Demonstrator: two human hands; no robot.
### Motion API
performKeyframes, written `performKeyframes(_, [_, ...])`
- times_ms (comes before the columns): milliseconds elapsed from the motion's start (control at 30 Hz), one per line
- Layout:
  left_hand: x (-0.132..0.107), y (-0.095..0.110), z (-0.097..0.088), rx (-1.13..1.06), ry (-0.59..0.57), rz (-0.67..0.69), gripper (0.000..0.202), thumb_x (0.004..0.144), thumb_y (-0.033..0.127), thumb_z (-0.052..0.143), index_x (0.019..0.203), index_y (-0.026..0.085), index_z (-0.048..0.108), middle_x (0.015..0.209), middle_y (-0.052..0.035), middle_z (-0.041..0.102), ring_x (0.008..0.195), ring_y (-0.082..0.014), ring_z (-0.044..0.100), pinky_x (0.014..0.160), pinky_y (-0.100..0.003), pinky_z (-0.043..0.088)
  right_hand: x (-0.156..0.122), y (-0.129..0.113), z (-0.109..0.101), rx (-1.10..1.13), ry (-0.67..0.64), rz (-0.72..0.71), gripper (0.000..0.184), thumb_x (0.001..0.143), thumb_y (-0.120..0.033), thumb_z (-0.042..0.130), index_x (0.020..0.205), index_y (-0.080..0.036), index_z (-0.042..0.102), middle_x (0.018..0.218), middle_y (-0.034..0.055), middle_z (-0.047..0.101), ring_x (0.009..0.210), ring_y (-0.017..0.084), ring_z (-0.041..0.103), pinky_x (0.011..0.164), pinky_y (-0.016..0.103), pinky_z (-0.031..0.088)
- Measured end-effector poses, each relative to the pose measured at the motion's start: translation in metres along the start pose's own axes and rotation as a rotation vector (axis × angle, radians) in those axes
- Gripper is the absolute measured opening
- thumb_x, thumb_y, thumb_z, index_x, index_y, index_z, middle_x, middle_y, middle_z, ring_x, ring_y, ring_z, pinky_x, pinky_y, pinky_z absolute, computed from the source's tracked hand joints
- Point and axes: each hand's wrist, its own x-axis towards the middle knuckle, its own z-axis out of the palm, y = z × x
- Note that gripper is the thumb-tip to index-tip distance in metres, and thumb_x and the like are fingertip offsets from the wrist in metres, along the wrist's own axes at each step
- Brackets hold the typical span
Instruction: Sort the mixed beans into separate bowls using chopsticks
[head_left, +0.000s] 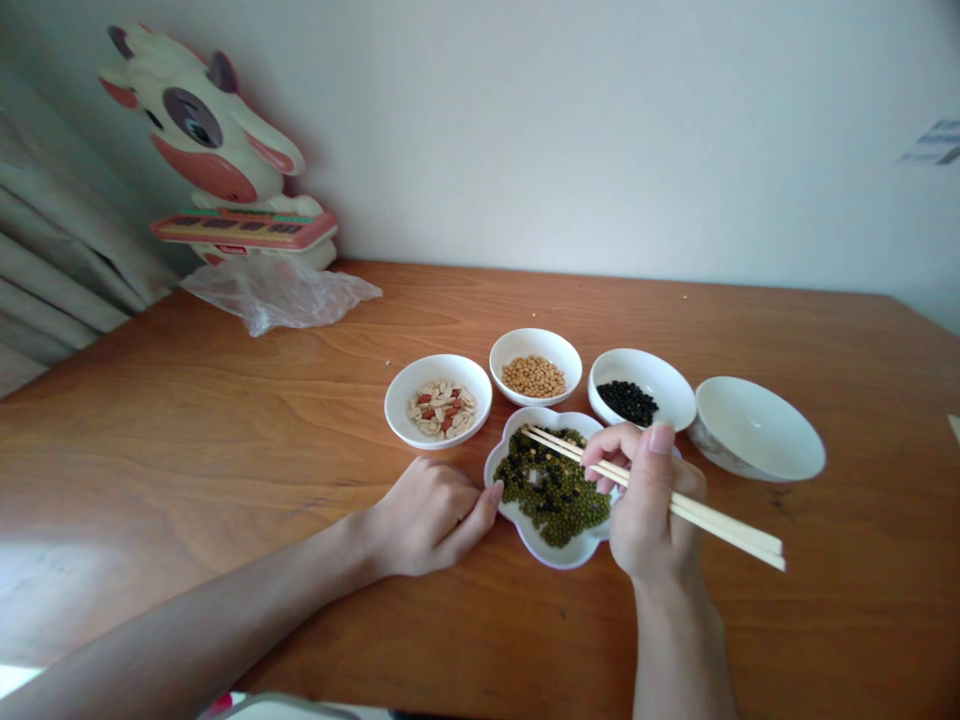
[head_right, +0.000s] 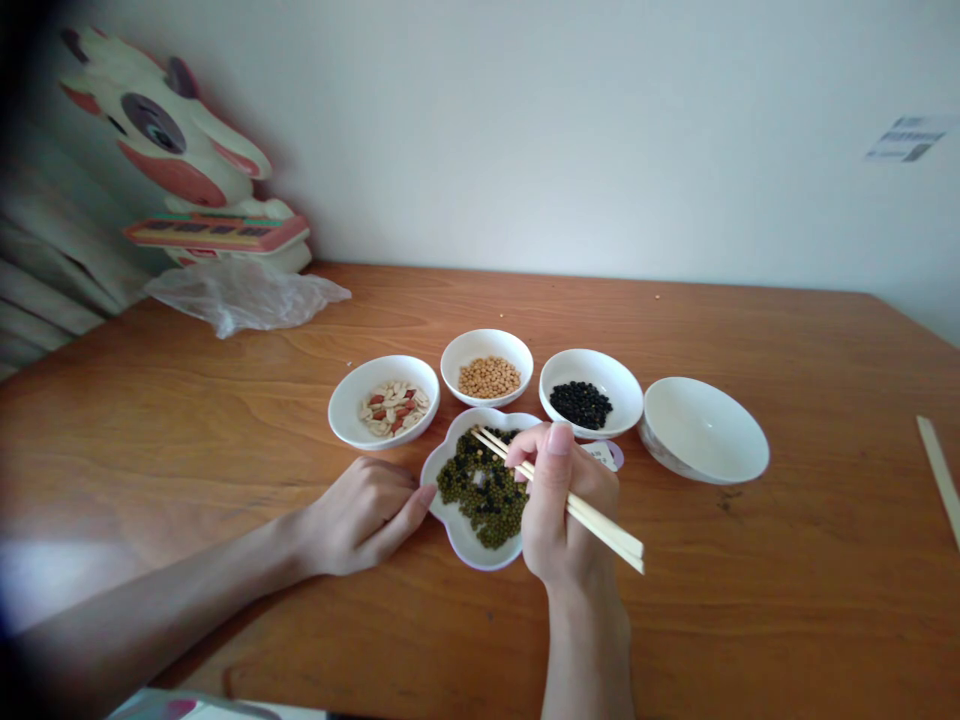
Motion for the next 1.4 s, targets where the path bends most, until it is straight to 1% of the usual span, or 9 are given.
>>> performKeyframes(233, [0.000,0.000,0.001,0.005,-0.002,0.005,0.056,0.115,0.027,0.031,0.062,0.019,0.048,0.060,-0.0030,0.063,0.049,-0.0113,0.049,0.056,-0.036,0.026,0.001,0.003,0.006,0.034,0.076,0.004,0.075,0.113,-0.061,0.026,0.069,-0.020,0.070,0.058,0.0025,0.062,0.054,0.013,0.054,0.052,0.029,0.040])
performKeyframes(433, [-0.001,0.001,0.000,0.008,0.005,0.010,0.056,0.115,0.027,0.031,0.062,0.019,0.047,0.060,-0.0031,0.062,0.048,-0.0116,0.049,0.056,-0.037,0.025,0.000,0.003,0.007,0.043,0.115,0.023,0.078,0.111,-0.066,0.026,0.064,-0.022,0.071,0.054,0.0026,0.060,0.051,0.014,0.053,0.049,0.031,0.038])
performKeyframes(633, [0.000,0.001,0.001,0.011,0.005,0.005,0.056,0.115,0.027,0.031,0.061,0.019,0.047,0.060,-0.0028,0.062,0.048,-0.0118,0.049,0.056,-0.038,0.026,-0.001,-0.002,0.005,0.025,0.067,0.024,0.079,0.110,-0.069,0.022,0.067,-0.023,0.069,0.056,0.0029,0.059,0.053,0.015,0.054,0.052,0.033,0.038])
performKeyframes(733, [0.000,0.000,0.001,0.011,0.004,0.003,0.057,0.115,0.027,0.031,0.061,0.019,0.047,0.059,-0.0027,0.062,0.048,-0.0118,0.049,0.056,-0.037,0.026,-0.001,-0.006,0.006,0.011,0.057,0.039,0.078,0.110,-0.068,0.022,0.068,-0.022,0.069,0.058,0.0031,0.060,0.055,0.015,0.053,0.054,0.033,0.039])
performKeyframes(833, [-0.001,0.000,0.001,0.010,0.003,-0.001,0.057,0.115,0.027,0.031,0.061,0.019,0.048,0.059,-0.0030,0.062,0.048,-0.0116,0.049,0.056,-0.037,0.026,-0.001,-0.007,0.006,-0.001,0.061,0.043,0.077,0.111,-0.065,0.022,0.069,-0.022,0.069,0.059,0.0030,0.060,0.056,0.015,0.053,0.054,0.032,0.040])
performKeyframes(967, [-0.001,0.000,0.000,0.011,-0.003,0.001,0.058,0.115,0.027,0.031,0.061,0.019,0.050,0.060,-0.0038,0.063,0.049,-0.0122,0.050,0.056,-0.037,0.027,-0.001,-0.005,0.006,0.038,0.093,0.059,0.073,0.112,-0.063,0.026,0.069,-0.022,0.069,0.059,0.0027,0.060,0.056,0.015,0.054,0.054,0.032,0.041])
performKeyframes(1100, [-0.001,0.001,0.000,0.009,0.006,0.003,0.059,0.115,0.027,0.031,0.061,0.019,0.051,0.060,-0.0040,0.063,0.049,-0.0124,0.051,0.055,-0.036,0.028,-0.001,-0.004,0.005,0.027,0.105,0.041,0.073,0.112,-0.062,0.026,0.068,-0.023,0.070,0.058,0.0030,0.060,0.055,0.015,0.054,0.054,0.032,0.042])
performKeyframes(1300, [0.000,0.001,0.000,0.014,0.006,0.008,0.059,0.115,0.027,0.031,0.061,0.019,0.052,0.059,-0.0040,0.063,0.048,-0.0118,0.051,0.055,-0.036,0.028,-0.001,-0.004,0.002,0.009,0.081,0.052,0.075,0.112,-0.064,0.025,0.069,-0.022,0.070,0.058,0.0028,0.060,0.056,0.015,0.054,0.055,0.032,0.041])
performKeyframes(1400, [0.000,0.001,0.000,0.020,0.002,0.004,0.059,0.116,0.027,0.030,0.061,0.019,0.051,0.059,-0.0040,0.063,0.048,-0.0118,0.050,0.055,-0.037,0.027,-0.002,-0.005,0.001,-0.014,0.072,0.025,0.075,0.111,-0.066,0.025,0.068,-0.022,0.068,0.058,0.0029,0.060,0.057,0.016,0.054,0.056,0.033,0.041])
